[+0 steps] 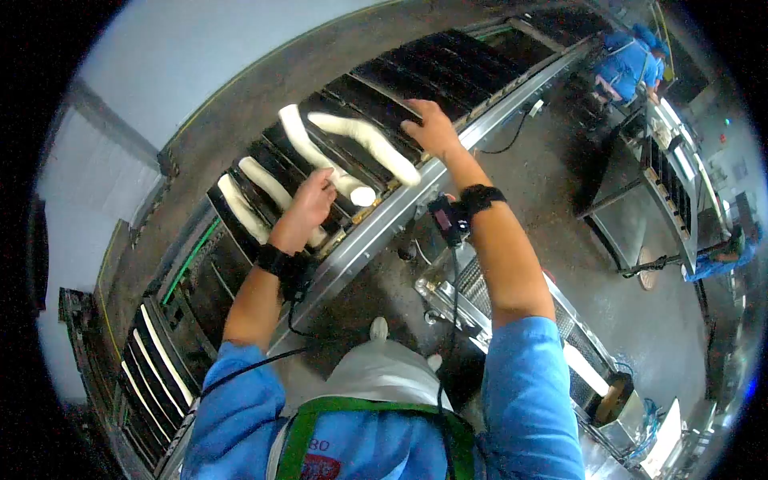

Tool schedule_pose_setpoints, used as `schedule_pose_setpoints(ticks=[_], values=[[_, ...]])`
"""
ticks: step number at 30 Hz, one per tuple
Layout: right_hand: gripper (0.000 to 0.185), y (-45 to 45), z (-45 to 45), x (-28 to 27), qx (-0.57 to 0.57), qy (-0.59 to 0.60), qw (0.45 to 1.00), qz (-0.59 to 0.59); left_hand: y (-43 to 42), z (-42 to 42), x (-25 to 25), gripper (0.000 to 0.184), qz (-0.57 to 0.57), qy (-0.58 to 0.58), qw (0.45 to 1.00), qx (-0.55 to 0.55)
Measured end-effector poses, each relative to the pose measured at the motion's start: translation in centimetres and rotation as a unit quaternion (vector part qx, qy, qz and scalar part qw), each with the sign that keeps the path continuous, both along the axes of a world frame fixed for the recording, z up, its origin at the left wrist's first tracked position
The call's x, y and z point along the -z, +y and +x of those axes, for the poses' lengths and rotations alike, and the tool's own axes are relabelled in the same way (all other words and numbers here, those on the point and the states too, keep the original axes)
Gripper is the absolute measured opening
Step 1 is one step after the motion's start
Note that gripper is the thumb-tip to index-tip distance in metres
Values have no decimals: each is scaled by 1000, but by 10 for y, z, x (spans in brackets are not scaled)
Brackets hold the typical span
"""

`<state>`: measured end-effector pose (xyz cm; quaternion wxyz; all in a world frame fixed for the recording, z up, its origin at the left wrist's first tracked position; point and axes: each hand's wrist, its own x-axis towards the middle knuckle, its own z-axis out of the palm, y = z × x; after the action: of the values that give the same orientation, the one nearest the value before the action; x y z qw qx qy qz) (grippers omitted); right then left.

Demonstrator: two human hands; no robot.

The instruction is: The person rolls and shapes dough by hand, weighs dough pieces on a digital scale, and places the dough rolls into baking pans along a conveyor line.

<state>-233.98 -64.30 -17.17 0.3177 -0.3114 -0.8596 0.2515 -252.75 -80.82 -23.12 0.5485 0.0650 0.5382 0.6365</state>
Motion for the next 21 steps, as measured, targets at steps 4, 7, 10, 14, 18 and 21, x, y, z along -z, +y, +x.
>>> schedule_pose_setpoints(ticks=[4, 7, 10, 14, 18, 21], values=[[43, -3, 79, 58, 16, -106, 994, -15, -5, -21, 14, 59, 50, 60, 994, 72], [48, -23, 197, 105, 46, -202, 977, -58, 4, -20, 5, 53, -61, 73, 995, 2], [54, -49, 364, 188, 170, -303, 936, -57, -2, -24, 28, 36, 13, 394, 898, 196], [52, -124, 510, 190, 260, -416, 809, -323, 13, 2, 32, 30, -55, 335, 932, 125], [55, -166, 594, 185, 324, -512, 763, -226, 45, -17, 52, 23, -133, 162, 975, -78], [44, -164, 618, 176, 401, -533, 723, -179, 66, -60, 91, 24, -240, 256, 930, -111]])
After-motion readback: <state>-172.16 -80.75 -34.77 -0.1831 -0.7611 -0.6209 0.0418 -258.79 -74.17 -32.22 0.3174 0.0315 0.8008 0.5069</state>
